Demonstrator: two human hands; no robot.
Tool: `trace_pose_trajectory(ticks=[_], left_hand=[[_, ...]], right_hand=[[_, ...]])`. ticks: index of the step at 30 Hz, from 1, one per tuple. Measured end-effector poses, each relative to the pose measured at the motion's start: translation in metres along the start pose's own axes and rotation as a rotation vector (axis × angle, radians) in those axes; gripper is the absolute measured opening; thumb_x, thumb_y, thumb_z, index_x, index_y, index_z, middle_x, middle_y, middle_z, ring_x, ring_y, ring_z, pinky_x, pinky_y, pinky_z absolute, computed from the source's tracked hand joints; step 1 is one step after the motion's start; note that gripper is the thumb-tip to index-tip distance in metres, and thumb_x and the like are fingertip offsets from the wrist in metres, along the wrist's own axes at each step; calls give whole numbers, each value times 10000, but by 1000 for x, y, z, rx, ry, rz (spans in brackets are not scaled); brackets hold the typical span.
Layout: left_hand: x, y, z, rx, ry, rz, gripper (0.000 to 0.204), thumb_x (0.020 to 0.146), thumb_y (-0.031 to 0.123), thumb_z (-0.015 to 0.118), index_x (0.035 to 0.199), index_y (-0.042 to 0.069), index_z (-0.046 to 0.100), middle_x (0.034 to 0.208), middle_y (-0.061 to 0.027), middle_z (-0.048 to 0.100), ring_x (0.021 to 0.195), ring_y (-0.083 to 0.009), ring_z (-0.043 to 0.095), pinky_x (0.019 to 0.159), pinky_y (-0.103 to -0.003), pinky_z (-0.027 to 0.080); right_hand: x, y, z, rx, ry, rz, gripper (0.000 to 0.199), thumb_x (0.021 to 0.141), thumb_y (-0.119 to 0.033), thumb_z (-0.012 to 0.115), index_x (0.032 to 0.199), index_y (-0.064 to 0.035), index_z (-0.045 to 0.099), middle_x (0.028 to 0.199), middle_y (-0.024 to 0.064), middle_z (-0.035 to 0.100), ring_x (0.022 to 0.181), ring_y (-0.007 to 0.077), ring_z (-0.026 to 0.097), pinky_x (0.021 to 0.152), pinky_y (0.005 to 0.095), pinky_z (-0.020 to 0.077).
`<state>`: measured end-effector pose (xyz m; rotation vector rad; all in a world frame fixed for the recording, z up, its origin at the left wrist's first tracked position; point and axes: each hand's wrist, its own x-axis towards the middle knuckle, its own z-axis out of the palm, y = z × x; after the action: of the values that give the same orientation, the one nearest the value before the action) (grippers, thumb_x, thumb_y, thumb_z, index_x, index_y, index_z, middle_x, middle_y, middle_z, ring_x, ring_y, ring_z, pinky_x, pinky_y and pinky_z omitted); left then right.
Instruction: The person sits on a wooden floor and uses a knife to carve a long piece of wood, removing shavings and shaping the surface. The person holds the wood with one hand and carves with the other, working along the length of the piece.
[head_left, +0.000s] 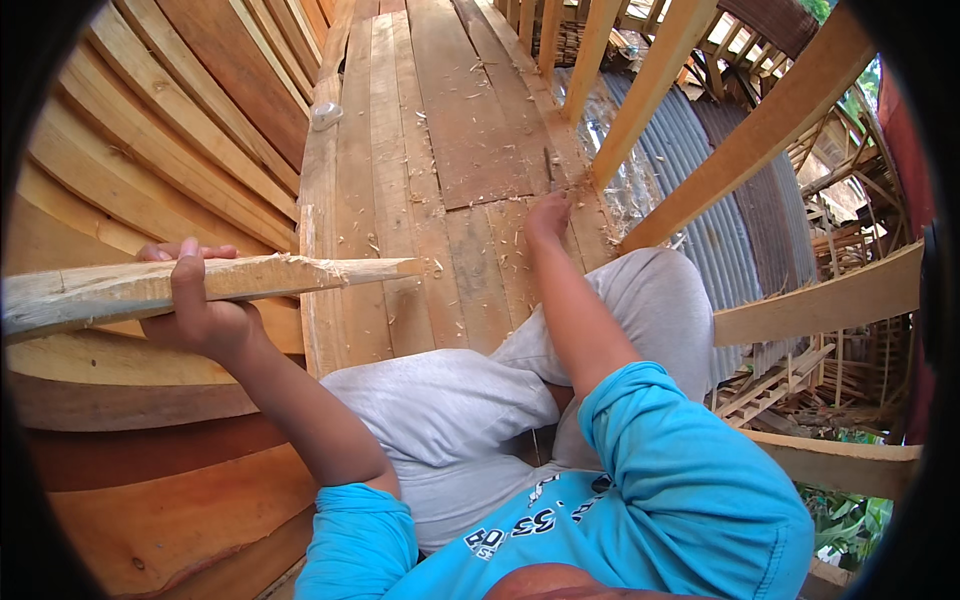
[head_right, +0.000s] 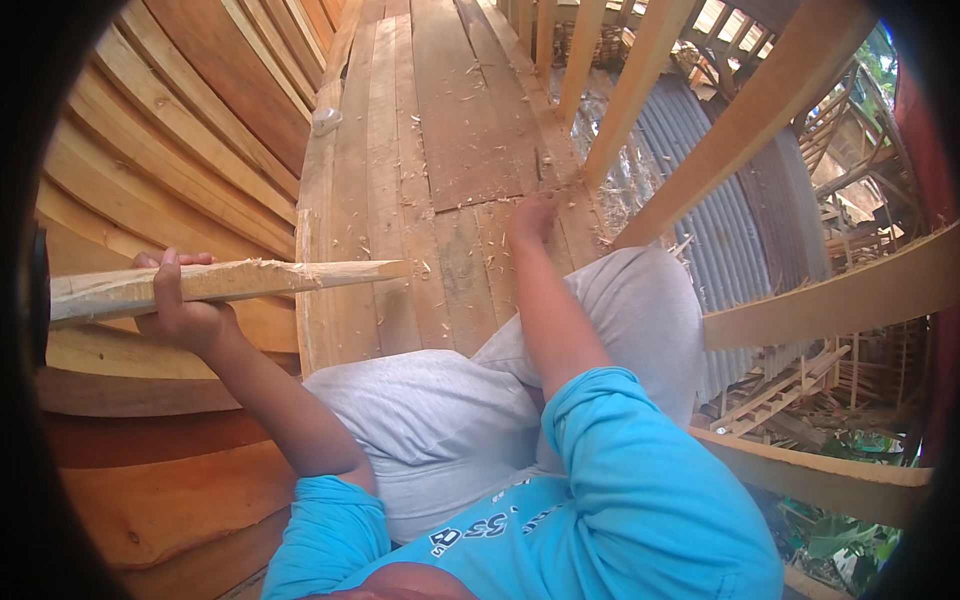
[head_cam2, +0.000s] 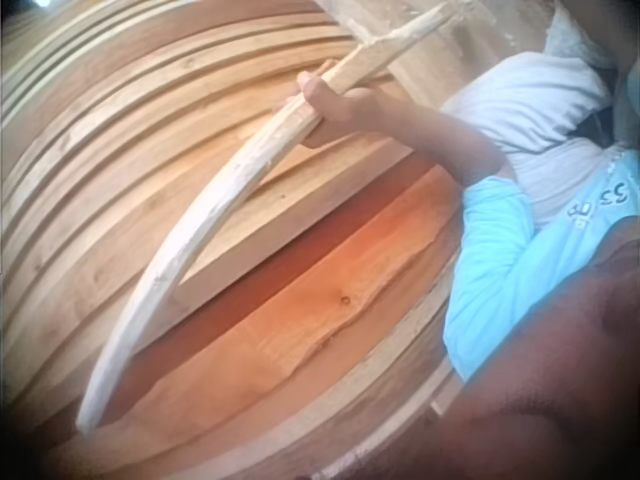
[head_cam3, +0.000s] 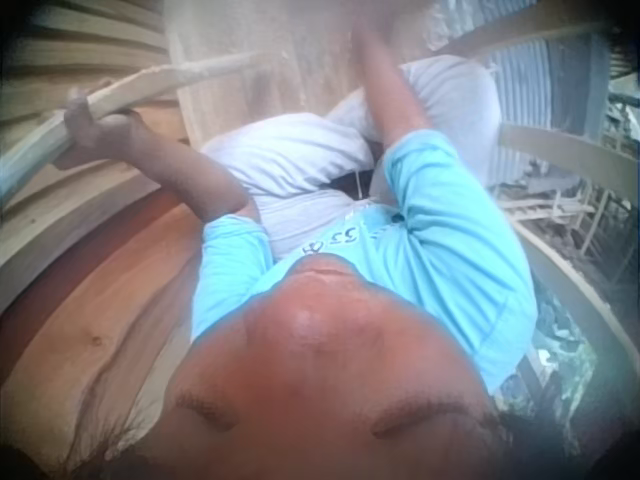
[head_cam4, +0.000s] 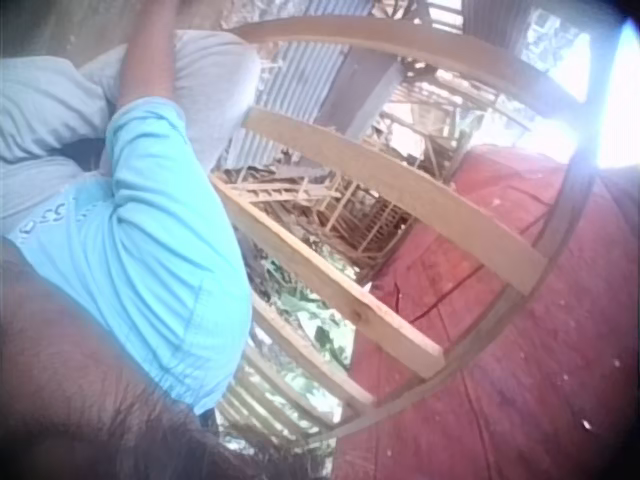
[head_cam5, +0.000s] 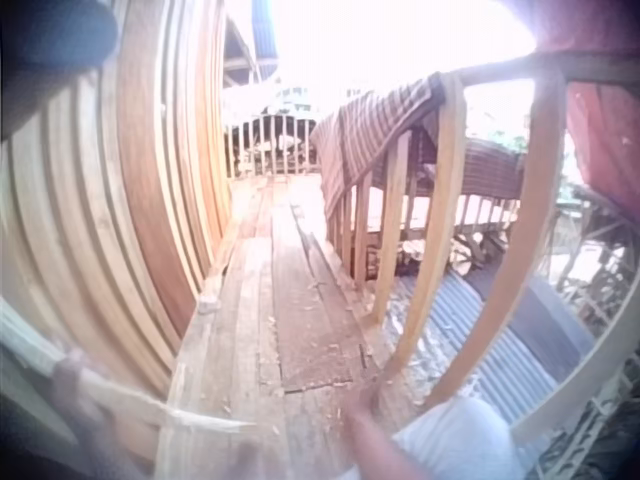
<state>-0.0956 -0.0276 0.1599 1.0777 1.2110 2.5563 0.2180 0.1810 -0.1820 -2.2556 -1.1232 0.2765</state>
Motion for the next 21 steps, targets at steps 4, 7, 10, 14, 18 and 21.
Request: trace_pose_trajectory(ticks=[4,7,10,14,18,21], left_hand=[[3,-1,-8,84,37,21,205,729,24,636,877,2,496,734,-78,507,527,-207,572,525,-325,502],[0,-2,-3,80,25,15,214,727,26,639,883,3,495,735,-81,509,527,-207,572,529,-322,504],[-3,-3,1,77,-1,15,216,729,26,637,890,4,494,736,-85,509,528,-202,567,529,-318,504],[-7,-5,9,68,-14,30,219,728,8,632,894,-4,490,727,-75,485,505,-183,550,505,-310,522],[-4,-8,5,87,-36,42,222,724,-1,639,889,-12,491,735,-70,472,498,-167,543,492,-307,532],[-2,-13,4,112,-40,28,230,718,-9,648,886,-16,492,755,-75,476,506,-163,543,492,-305,538]], right_hand=[[-12,-24,-12,69,-104,-245,236,869,-76,649,1092,-9,613,1026,238,675,1012,398,644,904,468,496],[-18,-26,-16,138,-330,-507,251,867,-57,624,1110,-1,594,1017,243,674,1019,418,638,911,471,493],[-10,-20,-1,105,-298,-505,298,842,-49,634,1132,1,588,1010,249,675,1003,426,641,899,471,498],[49,-6,7,205,91,89,439,785,-61,689,1207,-4,580,1033,251,677,983,434,646,890,461,509],[46,-8,2,174,-112,-293,403,780,-63,673,1164,21,578,1039,256,677,981,440,650,887,455,520],[27,-29,-2,195,-336,-502,318,794,-61,650,1091,30,582,1038,256,676,983,441,651,880,453,525]])
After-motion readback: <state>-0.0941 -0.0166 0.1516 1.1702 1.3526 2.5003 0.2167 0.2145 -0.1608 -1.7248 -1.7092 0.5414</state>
